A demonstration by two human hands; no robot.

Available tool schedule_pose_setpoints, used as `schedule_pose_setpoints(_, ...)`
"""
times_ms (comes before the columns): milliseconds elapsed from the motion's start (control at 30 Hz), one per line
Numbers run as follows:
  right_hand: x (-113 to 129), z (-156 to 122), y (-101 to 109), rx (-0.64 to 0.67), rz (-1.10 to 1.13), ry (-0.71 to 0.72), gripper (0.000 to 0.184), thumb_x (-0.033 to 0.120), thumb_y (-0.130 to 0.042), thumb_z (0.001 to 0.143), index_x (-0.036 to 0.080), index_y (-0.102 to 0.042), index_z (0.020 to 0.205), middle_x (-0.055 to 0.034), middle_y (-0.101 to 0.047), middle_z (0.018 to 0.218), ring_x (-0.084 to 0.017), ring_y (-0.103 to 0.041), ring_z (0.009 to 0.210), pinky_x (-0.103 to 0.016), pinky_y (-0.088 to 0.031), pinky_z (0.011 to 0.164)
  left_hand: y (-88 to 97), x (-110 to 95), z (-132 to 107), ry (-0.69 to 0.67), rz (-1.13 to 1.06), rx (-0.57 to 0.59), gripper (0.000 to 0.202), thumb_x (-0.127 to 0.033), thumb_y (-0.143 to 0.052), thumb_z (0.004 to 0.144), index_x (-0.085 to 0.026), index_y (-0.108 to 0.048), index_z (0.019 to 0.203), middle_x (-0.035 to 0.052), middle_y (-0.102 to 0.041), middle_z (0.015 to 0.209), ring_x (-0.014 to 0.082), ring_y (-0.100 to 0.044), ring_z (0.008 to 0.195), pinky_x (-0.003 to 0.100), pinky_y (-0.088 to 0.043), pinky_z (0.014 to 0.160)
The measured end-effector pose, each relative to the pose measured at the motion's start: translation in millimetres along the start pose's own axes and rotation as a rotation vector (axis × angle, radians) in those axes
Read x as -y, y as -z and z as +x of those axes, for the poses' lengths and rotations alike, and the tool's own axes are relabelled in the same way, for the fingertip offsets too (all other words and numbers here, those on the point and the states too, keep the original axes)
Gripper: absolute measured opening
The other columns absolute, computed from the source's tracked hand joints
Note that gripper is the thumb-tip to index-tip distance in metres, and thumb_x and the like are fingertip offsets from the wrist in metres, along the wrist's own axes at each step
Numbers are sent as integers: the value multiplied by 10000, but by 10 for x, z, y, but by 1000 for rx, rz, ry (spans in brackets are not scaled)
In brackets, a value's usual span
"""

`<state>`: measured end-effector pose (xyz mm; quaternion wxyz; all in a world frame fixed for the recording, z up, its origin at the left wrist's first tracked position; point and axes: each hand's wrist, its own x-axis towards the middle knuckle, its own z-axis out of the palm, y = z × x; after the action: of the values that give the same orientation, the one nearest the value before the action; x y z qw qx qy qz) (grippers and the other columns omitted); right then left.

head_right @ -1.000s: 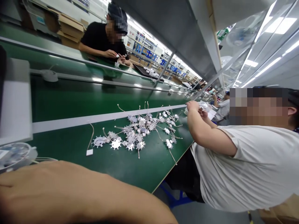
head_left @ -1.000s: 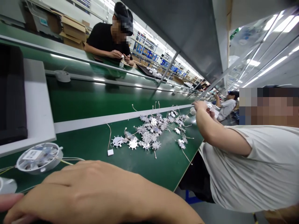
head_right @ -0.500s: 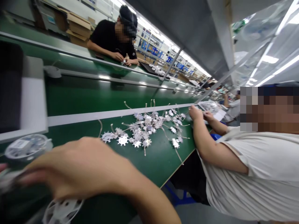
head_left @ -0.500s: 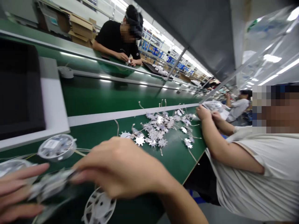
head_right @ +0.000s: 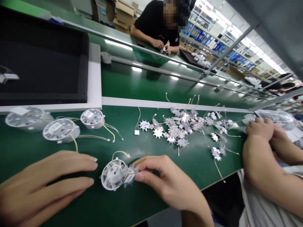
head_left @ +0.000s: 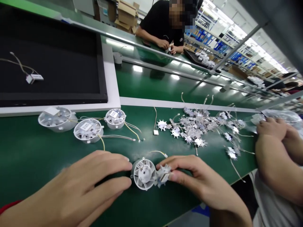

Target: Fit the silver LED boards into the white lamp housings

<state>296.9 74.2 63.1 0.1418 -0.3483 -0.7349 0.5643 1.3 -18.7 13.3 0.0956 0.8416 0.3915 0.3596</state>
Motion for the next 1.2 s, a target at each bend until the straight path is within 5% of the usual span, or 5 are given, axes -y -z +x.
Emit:
schedule_pose_setpoints(267, 42, -2, -438, 81, 117, -34, 331, 520, -757, 1016, 218, -893, 998, -76, -870, 933, -208, -831, 849, -242, -641, 778, -42, 68, -78, 50, -28, 162, 347, -443, -392, 1194, -289, -573, 1446, 42, -768, 1320, 266, -745, 1186, 404, -671, 987)
schedule_pose_setpoints(500, 87, 75, -413, -76, 13, 240, 131, 285, -745, 1047, 267, -874, 1060, -72, -845, 1237, -228, -808, 1168, -294, -628, 1047, 9, 33, -114, 245, -184, 207, 380, -379, -409, 1140, -289, -443, 1508, 42, -764, 1369, 214, -801, 1161, 237, -705, 807)
schedule_pose_setpoints(700, -50, 156, -431, -171, -64, 234, 108, 254, -754, 1032, 269, -859, 1055, -73, -822, 1308, -233, -808, 1180, -306, -639, 1039, 15, 38, -117, 298, -238, 216, 508, -338, -460, 1123, -328, -346, 1617, 34, -704, 1483, 219, -746, 1281, 306, -670, 1005)
schedule_pose_setpoints(933, -51, 201, -401, -192, -17, 273, 141, 224, -765, 1024, 315, -862, 1073, -6, -825, 1307, -185, -805, 1182, -256, -614, 1061, 22, -45, 9, 28, -6, -14, 63, -220, -558, 1050, -227, -589, 1105, 29, -698, 974, 213, -698, 860, 350, -580, 773)
schedule_pose_setpoints(1200, 35, 331, -365, -175, -39, 206, 162, 191, -727, 1026, 259, -875, 1026, -33, -863, 1178, -193, -827, 1080, -259, -640, 951, 29, -49, 13, -132, 52, 121, 64, -207, -725, 990, -230, -665, 983, 23, -689, 888, 200, -606, 690, 357, -534, 701)
